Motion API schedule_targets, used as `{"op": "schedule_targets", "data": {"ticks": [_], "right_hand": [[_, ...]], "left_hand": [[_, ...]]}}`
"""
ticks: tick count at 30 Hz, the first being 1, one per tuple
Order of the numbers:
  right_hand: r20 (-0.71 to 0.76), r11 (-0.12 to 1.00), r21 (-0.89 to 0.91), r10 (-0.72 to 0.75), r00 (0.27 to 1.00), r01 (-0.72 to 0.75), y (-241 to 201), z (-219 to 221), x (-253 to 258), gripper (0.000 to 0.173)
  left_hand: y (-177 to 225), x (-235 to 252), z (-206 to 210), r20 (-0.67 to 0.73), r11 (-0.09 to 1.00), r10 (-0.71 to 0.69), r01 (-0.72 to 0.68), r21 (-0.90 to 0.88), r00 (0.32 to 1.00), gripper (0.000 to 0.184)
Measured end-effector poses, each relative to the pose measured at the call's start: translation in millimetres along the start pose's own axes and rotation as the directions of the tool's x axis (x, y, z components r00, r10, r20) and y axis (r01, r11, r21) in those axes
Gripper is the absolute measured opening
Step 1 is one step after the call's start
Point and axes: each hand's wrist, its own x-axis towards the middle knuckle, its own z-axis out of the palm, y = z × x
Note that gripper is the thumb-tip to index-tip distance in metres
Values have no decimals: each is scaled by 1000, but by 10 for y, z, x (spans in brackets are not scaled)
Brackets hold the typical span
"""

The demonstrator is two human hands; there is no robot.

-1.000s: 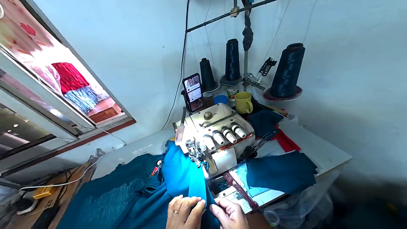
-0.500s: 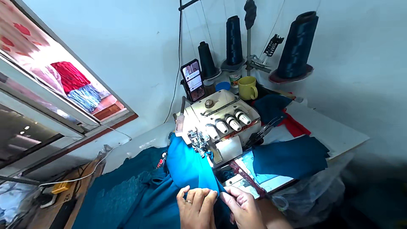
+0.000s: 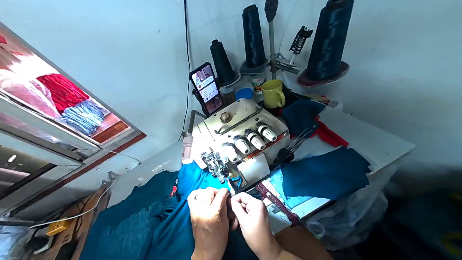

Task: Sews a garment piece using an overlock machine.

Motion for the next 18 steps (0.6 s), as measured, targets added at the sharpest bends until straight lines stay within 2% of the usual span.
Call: {"op": "schedule_targets", "data": {"ticks": [6,10,13,18], "right_hand": [[-40,999,-9,-49,998,48,59,26,-23,16],[-42,999,-4,-51,998,50,91,30,-36,16],[9,1000,16,-7,1000,7,112,26,-66,16],[199,990,66,110,974,-126,88,36,-147,15]], "left_hand": [[2,-43,7,6,999,-21,21,-34,1000,20],[70,-122,-24,65,1000,-30,30,-8,997,26],[68,-205,-31,89,997,-61,65,-43,994,29],[-311,-111,28,137,954,-185,212,-211,973,31]]}}
